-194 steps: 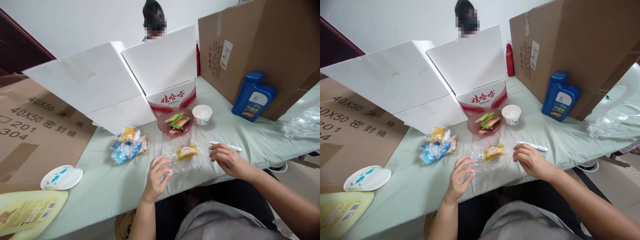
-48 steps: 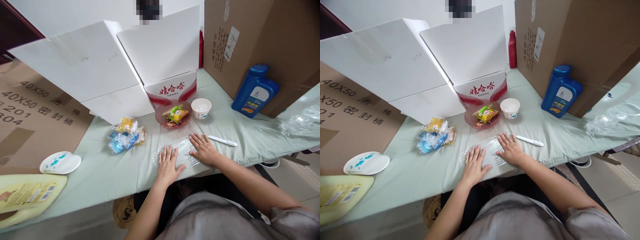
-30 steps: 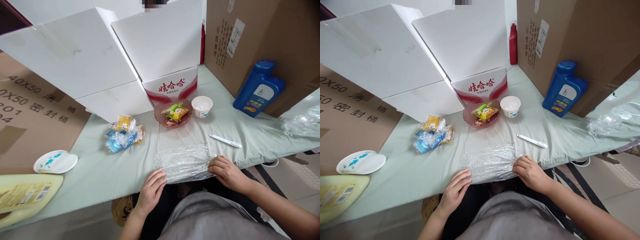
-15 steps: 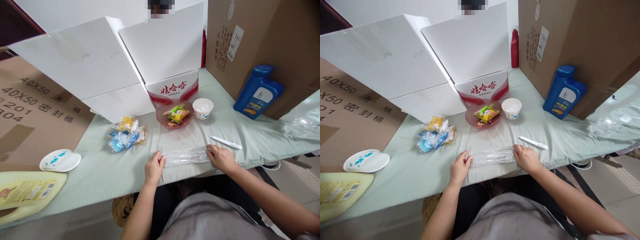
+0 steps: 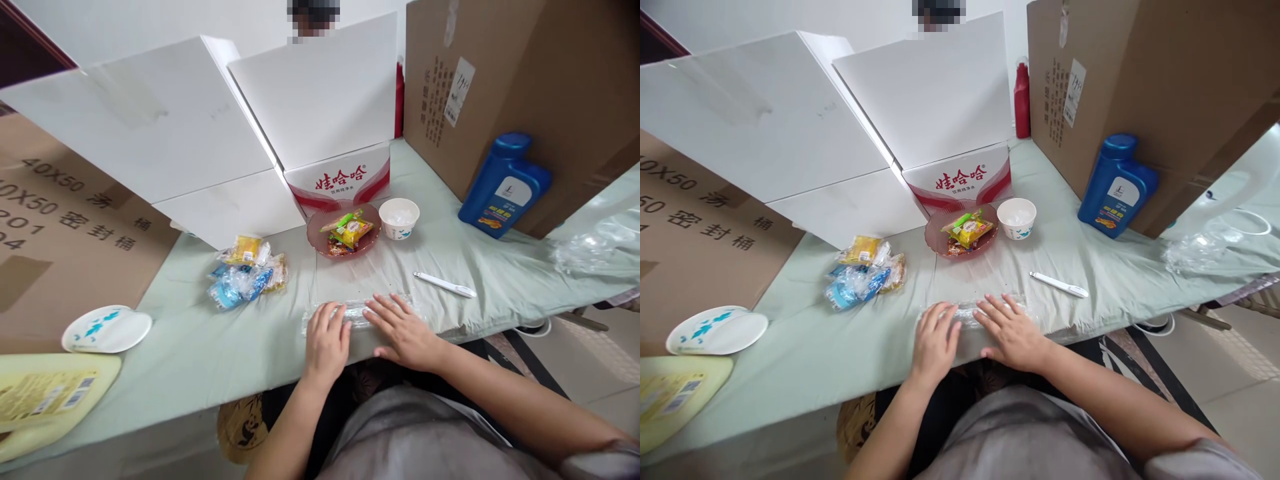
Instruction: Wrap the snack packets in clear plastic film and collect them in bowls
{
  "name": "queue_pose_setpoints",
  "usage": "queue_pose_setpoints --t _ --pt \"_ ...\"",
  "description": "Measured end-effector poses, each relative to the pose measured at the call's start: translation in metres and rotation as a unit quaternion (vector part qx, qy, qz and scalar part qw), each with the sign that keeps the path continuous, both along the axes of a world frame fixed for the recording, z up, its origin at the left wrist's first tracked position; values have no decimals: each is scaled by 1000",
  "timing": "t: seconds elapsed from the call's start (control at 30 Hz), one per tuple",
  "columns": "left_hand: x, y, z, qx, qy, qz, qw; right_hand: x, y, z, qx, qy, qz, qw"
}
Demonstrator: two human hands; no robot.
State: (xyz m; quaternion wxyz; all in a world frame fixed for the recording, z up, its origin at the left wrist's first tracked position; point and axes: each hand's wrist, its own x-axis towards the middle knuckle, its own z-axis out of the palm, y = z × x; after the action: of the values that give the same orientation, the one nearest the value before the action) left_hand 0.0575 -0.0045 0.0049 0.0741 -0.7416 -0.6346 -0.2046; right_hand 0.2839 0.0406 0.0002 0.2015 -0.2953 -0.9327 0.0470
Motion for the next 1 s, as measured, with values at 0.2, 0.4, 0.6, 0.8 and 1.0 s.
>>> queue_pose_setpoints --t 0.2,0.4,0.6,0.8,1.0 --pt "-3 -2 -32 -142 67 31 987 5 5 -28 -26 -74 -26 997" --pt "10 -12 -13 -83 31 68 994 65 -1 -14 -21 -62 -43 997" --pt "51 -24 3 -126 -79 -138 979 71 -30 20 -60 40 40 997" --pt "36 -16 2 -191 -140 -317 919 53 -35 62 -247 99 173 948" --pt "25 -20 -11 -253 -296 -233 891 20 19 58 -299 141 54 942"
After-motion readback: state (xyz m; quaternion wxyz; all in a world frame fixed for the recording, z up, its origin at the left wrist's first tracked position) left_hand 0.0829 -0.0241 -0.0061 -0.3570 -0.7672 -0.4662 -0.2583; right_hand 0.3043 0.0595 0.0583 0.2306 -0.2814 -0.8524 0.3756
